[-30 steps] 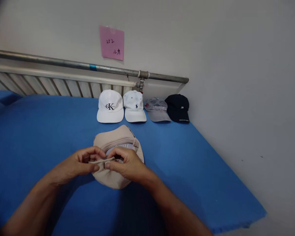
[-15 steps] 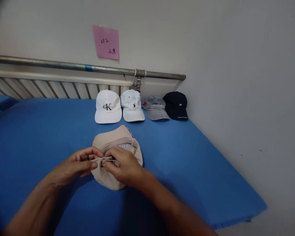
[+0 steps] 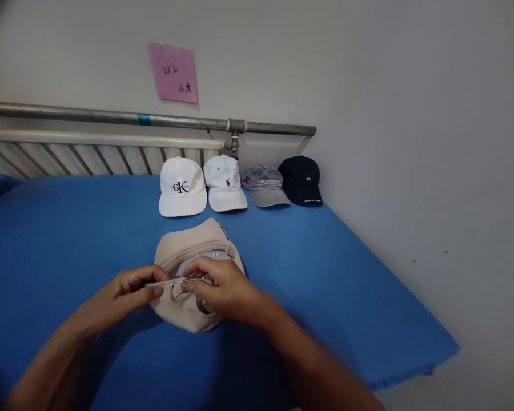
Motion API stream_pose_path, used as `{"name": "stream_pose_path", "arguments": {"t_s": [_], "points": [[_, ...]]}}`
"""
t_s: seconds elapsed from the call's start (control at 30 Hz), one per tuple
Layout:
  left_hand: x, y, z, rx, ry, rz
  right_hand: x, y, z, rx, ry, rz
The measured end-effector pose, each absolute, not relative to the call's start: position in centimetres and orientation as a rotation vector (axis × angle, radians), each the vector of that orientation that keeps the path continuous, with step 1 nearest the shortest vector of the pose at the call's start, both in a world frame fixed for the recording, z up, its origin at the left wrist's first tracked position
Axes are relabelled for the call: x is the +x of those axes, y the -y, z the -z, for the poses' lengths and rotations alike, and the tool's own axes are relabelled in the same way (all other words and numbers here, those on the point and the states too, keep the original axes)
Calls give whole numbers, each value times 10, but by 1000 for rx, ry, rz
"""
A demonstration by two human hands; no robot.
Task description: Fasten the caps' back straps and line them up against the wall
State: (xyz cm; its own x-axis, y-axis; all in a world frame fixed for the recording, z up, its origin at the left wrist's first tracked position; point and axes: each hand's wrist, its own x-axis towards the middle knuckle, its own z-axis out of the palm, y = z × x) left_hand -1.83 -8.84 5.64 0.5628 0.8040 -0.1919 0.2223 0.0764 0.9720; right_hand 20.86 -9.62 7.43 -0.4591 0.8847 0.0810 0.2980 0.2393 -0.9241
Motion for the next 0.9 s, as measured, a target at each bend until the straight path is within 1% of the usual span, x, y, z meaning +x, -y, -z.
{"name": "stream_pose_path", "arguments": {"t_s": [0.2,0.43,0.63,0.77,0.9], "points": [[-10,89,-57,1584,-1009,-517,205,99,-75,-1097,2073,-1082],[-9,89,-56,1646,-1048,-472,211,96,-76,-1157,2179,-1157],[-7,89,-55,1709,-997,-460,213,94,-75,-1193,2223,-1121],[-9,87,-52,1807,-942,-385,216,92,-75,-1197,2168,-1080],[-12,86,-47,1732,-954,-374,218,92,-75,-1157,2155,-1111]]}}
